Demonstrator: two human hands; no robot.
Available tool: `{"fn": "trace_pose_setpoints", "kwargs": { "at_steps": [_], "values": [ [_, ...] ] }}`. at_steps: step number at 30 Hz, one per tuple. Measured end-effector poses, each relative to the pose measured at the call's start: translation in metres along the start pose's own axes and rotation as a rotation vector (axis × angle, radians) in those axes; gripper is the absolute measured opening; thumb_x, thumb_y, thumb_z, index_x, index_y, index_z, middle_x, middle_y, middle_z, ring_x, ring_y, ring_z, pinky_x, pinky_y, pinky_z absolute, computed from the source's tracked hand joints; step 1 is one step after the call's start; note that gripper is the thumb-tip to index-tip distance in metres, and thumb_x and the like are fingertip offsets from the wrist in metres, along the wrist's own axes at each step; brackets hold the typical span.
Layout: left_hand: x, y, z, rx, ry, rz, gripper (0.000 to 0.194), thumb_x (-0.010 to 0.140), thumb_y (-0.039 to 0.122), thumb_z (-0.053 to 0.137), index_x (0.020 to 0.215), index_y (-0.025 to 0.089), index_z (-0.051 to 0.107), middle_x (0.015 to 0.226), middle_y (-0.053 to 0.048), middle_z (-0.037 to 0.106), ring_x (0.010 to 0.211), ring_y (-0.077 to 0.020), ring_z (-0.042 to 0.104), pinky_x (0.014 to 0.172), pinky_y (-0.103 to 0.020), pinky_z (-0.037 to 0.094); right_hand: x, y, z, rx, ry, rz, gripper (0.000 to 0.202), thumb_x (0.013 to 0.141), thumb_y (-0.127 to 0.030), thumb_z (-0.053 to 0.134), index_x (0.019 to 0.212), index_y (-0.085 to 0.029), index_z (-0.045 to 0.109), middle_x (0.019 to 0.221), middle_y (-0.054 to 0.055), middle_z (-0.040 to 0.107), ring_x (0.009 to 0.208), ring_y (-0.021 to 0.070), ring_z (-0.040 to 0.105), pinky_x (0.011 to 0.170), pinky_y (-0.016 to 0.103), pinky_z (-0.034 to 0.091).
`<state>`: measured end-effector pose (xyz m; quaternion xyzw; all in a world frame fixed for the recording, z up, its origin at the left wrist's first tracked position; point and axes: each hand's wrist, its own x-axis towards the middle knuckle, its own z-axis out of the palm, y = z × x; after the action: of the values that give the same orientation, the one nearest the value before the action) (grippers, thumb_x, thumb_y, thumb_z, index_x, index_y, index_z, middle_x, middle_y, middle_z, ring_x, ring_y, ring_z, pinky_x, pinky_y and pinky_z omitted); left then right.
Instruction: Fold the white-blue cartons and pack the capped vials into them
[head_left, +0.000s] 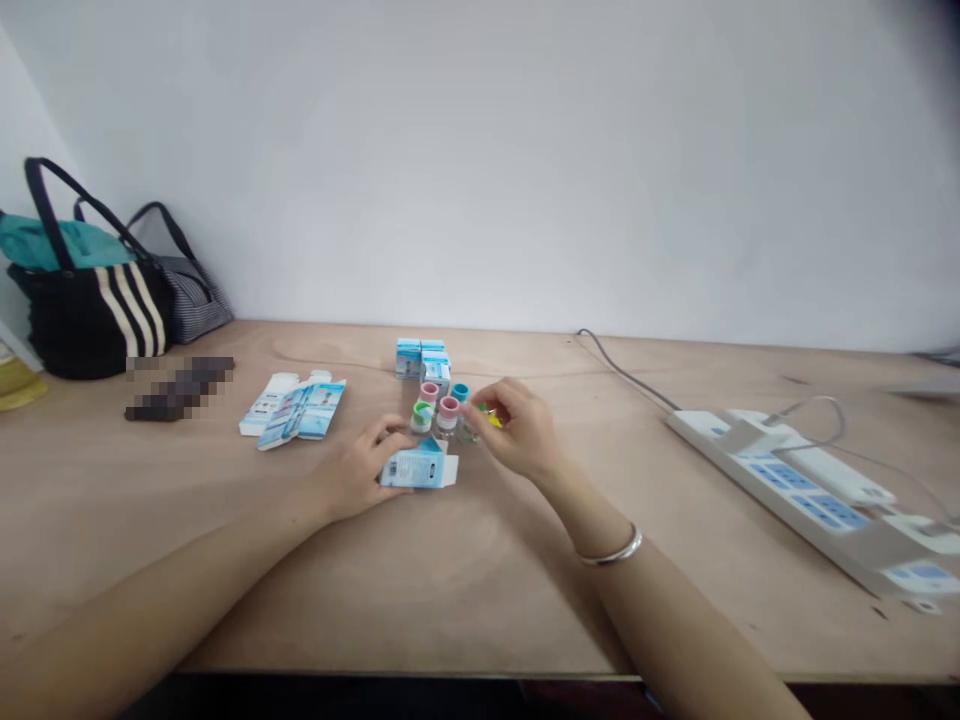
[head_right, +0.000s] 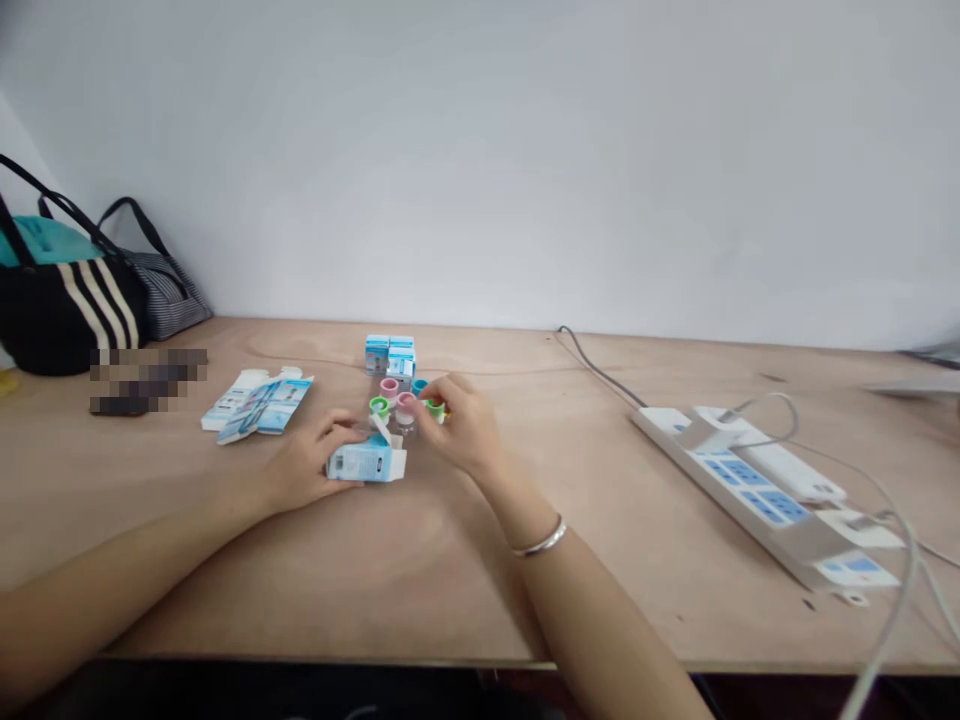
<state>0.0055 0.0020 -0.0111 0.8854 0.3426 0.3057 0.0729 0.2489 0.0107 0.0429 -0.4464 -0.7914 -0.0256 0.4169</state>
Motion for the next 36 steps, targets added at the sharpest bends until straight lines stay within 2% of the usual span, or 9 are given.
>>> {"fn": "trace_pose_setpoints", "kwargs": {
  "at_steps": [4, 7, 9, 12, 15, 18, 24, 31, 36],
  "values": [
    [-0.003, -0.003, 0.005, -0.018, -0.014, 0.071, 0.071, 0.058, 0.055, 0.074, 0.116, 0.022, 0.050, 0.133, -0.012, 0.037, 0.114, -0.0300, 0.051, 0.097, -0.044, 0.045, -0.010, -0.017, 0.011, 0.082, -0.119, -0.396, 0.025, 0.079, -0.043, 0.060, 0.081, -0.019, 0.059, 0.091, 0.008, 0.062, 0.087, 0.0197, 0.055, 0.077, 0.033, 0.043],
    [-0.005, -0.002, 0.002, -0.077, -0.019, 0.066, 0.077, 0.053, 0.057, 0.076, 0.115, 0.021, 0.049, 0.137, -0.014, 0.033, 0.121, -0.0334, 0.044, 0.100, -0.048, 0.042, -0.015, -0.027, 0.014, -0.076, -0.064, -0.536, 0.025, 0.079, -0.045, 0.060, 0.078, -0.020, 0.060, 0.100, 0.008, 0.063, 0.102, 0.0245, 0.052, 0.090, 0.041, 0.034],
    [-0.006, 0.000, -0.002, -0.141, -0.019, 0.009, 0.070, 0.061, 0.053, 0.073, 0.117, 0.021, 0.047, 0.134, -0.014, 0.037, 0.122, -0.0320, 0.043, 0.097, -0.047, 0.044, -0.016, -0.031, 0.013, -0.156, -0.049, -0.575, 0.026, 0.081, -0.045, 0.057, 0.075, -0.019, 0.060, 0.089, 0.006, 0.064, 0.097, 0.0234, 0.054, 0.093, 0.043, 0.030],
    [-0.006, 0.004, -0.008, -0.295, -0.044, -0.080, 0.056, 0.072, 0.040, 0.068, 0.119, 0.022, 0.043, 0.120, -0.010, 0.052, 0.107, -0.0249, 0.056, 0.087, -0.041, 0.051, -0.016, -0.033, 0.013, -0.206, -0.127, -0.556, 0.030, 0.083, -0.046, 0.053, 0.073, -0.018, 0.059, 0.073, 0.004, 0.061, 0.081, 0.0196, 0.055, 0.090, 0.042, 0.031],
    [-0.006, 0.004, -0.009, -0.436, -0.097, -0.142, 0.057, 0.072, 0.035, 0.069, 0.119, 0.023, 0.040, 0.108, -0.006, 0.060, 0.092, -0.0207, 0.063, 0.082, -0.039, 0.054, -0.016, -0.032, 0.014, -0.170, -0.286, -0.497, 0.030, 0.082, -0.046, 0.054, 0.077, -0.017, 0.058, 0.089, 0.008, 0.063, 0.081, 0.0188, 0.055, 0.082, 0.037, 0.036],
    [-0.006, 0.003, -0.007, -0.536, -0.104, -0.210, 0.056, 0.072, 0.037, 0.069, 0.118, 0.022, 0.041, 0.106, -0.006, 0.061, 0.092, -0.0203, 0.063, 0.081, -0.037, 0.054, -0.017, -0.030, 0.015, -0.131, -0.430, -0.406, 0.026, 0.080, -0.043, 0.058, 0.080, -0.017, 0.056, 0.099, 0.009, 0.061, 0.083, 0.0186, 0.055, 0.074, 0.031, 0.037],
    [-0.006, -0.005, 0.001, -0.530, -0.005, -0.337, 0.030, 0.086, 0.035, 0.048, 0.113, 0.020, 0.050, 0.100, -0.006, 0.062, 0.093, -0.0191, 0.061, 0.079, -0.033, 0.053, -0.016, -0.031, 0.011, -0.127, -0.572, -0.292, 0.021, 0.079, -0.036, 0.061, 0.078, -0.017, 0.052, 0.082, 0.004, 0.060, 0.069, 0.0146, 0.052, 0.068, 0.027, 0.033],
    [-0.010, -0.014, -0.004, -0.243, 0.044, -0.188, 0.039, 0.084, 0.012, 0.037, 0.119, 0.021, 0.049, 0.117, -0.006, 0.058, 0.110, -0.0196, 0.054, 0.096, -0.039, 0.045, -0.017, -0.026, 0.012, -0.144, -0.536, -0.292, 0.023, 0.079, -0.037, 0.062, 0.077, -0.018, 0.050, 0.082, 0.004, 0.061, 0.069, 0.0149, 0.051, 0.068, 0.028, 0.033],
    [-0.010, -0.004, -0.011, 0.086, 0.038, 0.079, 0.043, 0.084, 0.025, 0.050, 0.126, 0.020, 0.046, 0.127, -0.009, 0.053, 0.121, -0.0241, 0.046, 0.108, -0.046, 0.032, -0.017, -0.025, 0.014, -0.257, -0.489, -0.353, 0.023, 0.079, -0.037, 0.061, 0.086, -0.017, 0.053, 0.094, 0.009, 0.062, 0.079, 0.0194, 0.055, 0.076, 0.032, 0.033]
  ]
}}
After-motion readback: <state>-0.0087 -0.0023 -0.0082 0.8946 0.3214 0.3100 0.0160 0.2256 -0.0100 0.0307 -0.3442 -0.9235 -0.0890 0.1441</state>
